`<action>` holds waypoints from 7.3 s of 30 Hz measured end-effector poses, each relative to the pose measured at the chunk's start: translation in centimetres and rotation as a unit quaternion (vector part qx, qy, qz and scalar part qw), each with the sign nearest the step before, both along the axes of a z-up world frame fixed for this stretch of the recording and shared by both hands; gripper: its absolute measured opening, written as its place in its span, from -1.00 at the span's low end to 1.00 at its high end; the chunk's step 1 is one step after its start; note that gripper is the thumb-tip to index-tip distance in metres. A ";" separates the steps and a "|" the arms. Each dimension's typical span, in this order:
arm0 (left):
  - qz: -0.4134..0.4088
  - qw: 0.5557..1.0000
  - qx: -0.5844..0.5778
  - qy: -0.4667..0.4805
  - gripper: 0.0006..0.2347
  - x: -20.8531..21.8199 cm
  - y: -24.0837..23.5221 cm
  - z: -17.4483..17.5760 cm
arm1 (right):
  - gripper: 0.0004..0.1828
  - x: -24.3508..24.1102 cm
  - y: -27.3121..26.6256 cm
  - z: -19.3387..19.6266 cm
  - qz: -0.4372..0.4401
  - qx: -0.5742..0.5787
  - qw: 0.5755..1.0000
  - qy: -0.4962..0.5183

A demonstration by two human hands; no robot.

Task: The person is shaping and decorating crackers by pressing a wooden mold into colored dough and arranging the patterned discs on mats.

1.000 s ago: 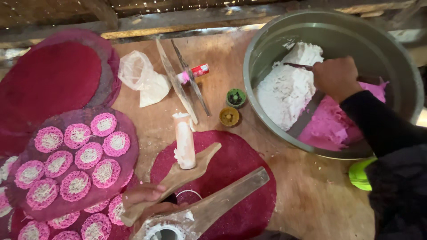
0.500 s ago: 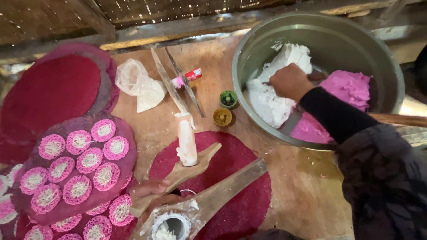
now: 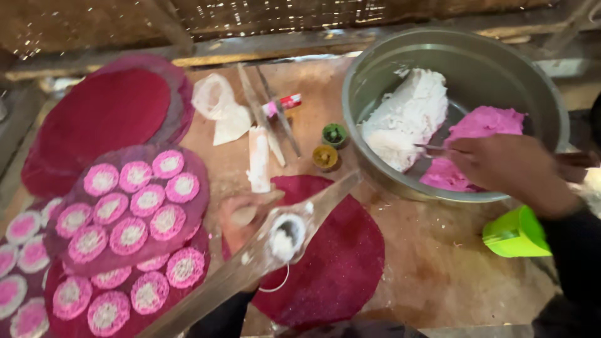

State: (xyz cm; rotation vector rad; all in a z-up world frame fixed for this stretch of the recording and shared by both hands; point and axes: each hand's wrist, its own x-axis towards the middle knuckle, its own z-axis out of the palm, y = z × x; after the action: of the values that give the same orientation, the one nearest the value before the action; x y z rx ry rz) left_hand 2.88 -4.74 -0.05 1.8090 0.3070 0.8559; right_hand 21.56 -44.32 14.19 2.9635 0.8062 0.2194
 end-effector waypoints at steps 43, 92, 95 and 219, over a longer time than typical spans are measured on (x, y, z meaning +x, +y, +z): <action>0.237 0.953 0.178 -0.061 -0.79 2.2 -3.9 8.1 | -0.63 -17.8 10.9 -9.1 0.068 0.456 0.877 0.134; -0.088 0.990 -0.102 -0.031 -0.66 -3.2 5.7 1.0 | -0.30 -15.8 16.1 -9.7 0.090 0.614 0.636 0.458; -0.074 0.993 -0.086 -0.010 -0.64 -4.5 4.9 1.0 | -0.21 -14.9 14.7 -8.3 0.118 0.613 0.654 0.428; -0.018 0.974 -0.209 -0.091 -0.41 -10.1 2.5 -8.1 | -0.17 -13.9 26.6 -20.9 0.426 0.095 0.835 0.336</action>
State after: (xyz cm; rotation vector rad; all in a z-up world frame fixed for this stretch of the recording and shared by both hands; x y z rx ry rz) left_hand -7.23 -2.20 -8.17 1.3327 0.3086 0.8537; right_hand 7.71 -17.72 -6.73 2.5655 2.2577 -0.8059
